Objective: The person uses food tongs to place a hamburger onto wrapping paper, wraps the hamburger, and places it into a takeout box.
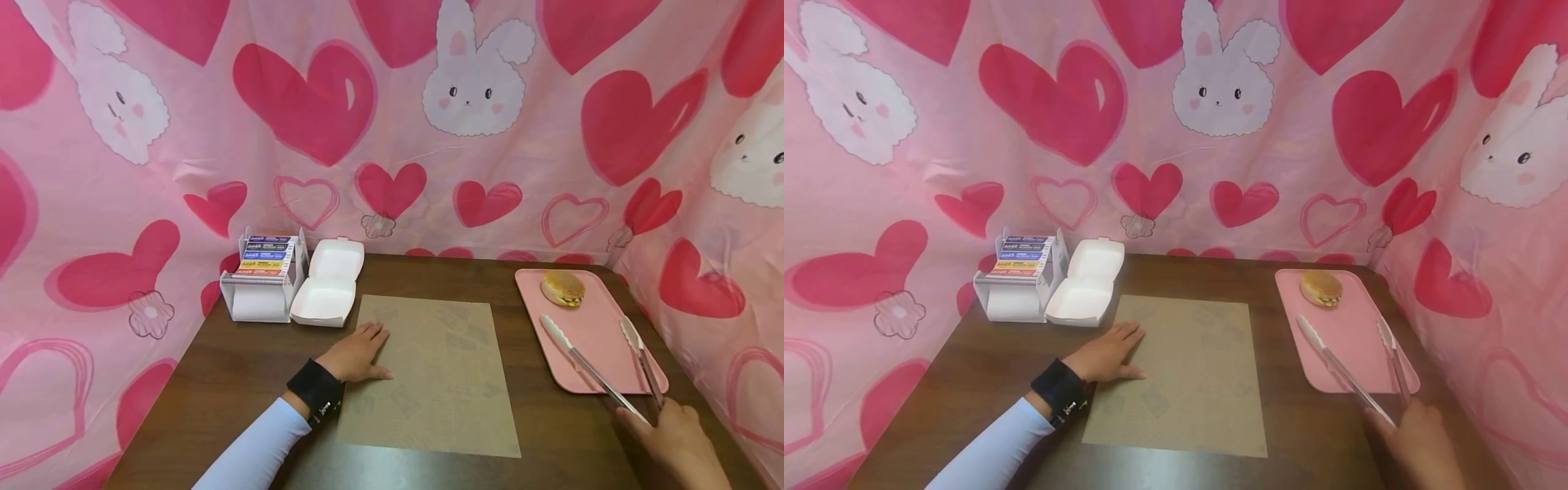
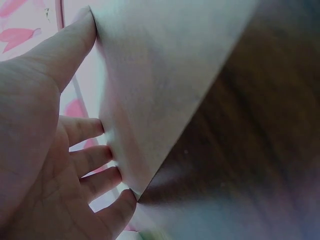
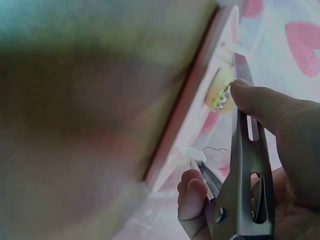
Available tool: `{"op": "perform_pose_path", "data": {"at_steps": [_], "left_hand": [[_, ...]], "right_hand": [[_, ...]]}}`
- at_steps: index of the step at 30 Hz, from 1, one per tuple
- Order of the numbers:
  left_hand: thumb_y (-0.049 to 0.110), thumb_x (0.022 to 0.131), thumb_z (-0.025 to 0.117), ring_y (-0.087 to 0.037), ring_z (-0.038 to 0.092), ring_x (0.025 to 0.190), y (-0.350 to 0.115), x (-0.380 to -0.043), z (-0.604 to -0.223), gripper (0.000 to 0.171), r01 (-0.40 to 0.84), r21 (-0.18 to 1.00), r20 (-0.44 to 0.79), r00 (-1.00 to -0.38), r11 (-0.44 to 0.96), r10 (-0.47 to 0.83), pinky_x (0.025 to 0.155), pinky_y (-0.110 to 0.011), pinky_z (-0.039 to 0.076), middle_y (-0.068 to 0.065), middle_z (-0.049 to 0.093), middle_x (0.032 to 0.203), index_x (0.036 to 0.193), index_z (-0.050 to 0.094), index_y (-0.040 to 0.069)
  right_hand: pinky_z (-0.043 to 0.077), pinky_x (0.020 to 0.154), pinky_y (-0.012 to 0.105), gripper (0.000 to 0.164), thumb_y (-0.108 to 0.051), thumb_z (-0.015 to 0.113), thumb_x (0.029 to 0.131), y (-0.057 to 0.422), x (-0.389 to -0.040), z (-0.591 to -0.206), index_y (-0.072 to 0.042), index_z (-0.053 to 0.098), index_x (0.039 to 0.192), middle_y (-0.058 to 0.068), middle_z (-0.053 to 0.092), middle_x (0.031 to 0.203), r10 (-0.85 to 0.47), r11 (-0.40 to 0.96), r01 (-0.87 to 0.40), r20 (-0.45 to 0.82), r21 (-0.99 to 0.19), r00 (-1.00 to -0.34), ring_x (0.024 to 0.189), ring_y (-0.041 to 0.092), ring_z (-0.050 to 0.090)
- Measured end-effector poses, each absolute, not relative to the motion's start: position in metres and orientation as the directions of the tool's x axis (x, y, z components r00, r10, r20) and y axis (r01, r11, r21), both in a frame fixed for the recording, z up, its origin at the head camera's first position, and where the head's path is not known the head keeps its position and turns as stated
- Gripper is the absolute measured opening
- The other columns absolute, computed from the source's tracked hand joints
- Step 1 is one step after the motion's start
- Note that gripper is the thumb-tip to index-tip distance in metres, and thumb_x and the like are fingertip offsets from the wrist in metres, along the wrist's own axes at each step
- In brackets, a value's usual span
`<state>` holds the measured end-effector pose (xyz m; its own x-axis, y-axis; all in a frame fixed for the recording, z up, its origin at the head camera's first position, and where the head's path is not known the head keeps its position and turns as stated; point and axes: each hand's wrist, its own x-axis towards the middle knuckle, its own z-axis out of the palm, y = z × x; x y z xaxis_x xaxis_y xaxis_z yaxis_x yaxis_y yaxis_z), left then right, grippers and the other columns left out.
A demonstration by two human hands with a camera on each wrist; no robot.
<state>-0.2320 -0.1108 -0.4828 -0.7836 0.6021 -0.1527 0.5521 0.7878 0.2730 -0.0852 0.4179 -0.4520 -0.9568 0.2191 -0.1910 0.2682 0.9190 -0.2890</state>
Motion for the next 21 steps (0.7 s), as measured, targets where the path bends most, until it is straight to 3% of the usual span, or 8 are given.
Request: {"op": "perform_pose_path", "data": {"at_steps": [7, 21], "left_hand": [[0.057, 0.089, 0.07, -0.038, 0.03, 0.149, -0.111, -0.232, -0.485, 0.089, 0.551, 0.267, -0.154, -0.786, 0.791, 0.599, 0.12, -0.048, 0.029, -0.021, 0.036, 0.16, 0.152, 0.043, 0.0], [0.055, 0.089, 0.072, -0.04, 0.032, 0.148, -0.111, -0.231, -0.488, 0.087, 0.559, 0.274, -0.13, -0.784, 0.782, 0.606, 0.119, -0.049, 0.031, -0.022, 0.038, 0.158, 0.15, 0.045, -0.001]], "right_hand": [[0.048, 0.066, 0.068, 0.059, -0.032, 0.071, 0.093, 0.425, -0.103, -0.44, 0.025, 0.056, 0.098, 0.044, 0.058, 0.082, 0.109, 0.957, 0.084, 0.073, -0.276, -0.991, 0.077, 0.063, 0.058], [0.048, 0.07, 0.064, 0.065, -0.037, 0.067, 0.095, 0.429, -0.159, -0.42, 0.027, 0.054, 0.097, 0.042, 0.06, 0.085, 0.07, 0.968, 0.071, -0.014, -0.242, -0.997, 0.079, 0.058, 0.06]]}}
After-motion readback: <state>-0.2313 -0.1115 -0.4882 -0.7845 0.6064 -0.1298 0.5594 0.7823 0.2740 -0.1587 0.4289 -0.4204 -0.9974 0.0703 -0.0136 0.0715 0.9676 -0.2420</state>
